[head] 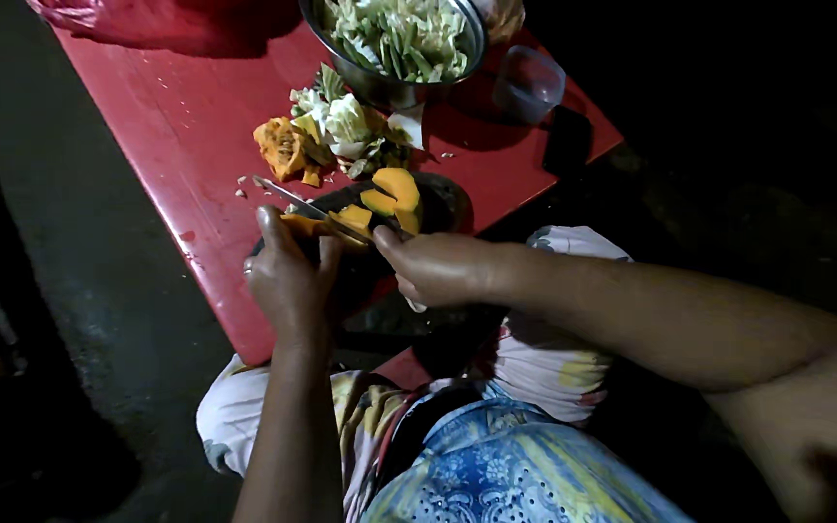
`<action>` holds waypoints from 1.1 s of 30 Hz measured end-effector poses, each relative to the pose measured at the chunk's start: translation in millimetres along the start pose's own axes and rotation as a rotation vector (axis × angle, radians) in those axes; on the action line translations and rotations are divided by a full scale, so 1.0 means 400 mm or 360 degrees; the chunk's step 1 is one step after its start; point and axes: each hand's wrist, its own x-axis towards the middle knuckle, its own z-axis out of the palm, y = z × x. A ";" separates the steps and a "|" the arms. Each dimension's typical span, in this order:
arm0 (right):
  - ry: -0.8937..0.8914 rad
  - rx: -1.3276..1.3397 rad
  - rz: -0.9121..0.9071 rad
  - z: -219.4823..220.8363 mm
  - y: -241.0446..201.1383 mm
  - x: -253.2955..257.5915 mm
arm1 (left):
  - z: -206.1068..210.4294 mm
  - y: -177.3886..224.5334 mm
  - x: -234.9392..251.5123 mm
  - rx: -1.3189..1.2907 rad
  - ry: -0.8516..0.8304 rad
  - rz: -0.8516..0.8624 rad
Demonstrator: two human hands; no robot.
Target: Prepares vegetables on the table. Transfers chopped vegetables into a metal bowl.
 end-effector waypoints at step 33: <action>0.0273 0.0221 0.0029 0.025 0.046 -0.035 | -0.027 -0.016 0.000 -0.0211 -0.0057 -0.0035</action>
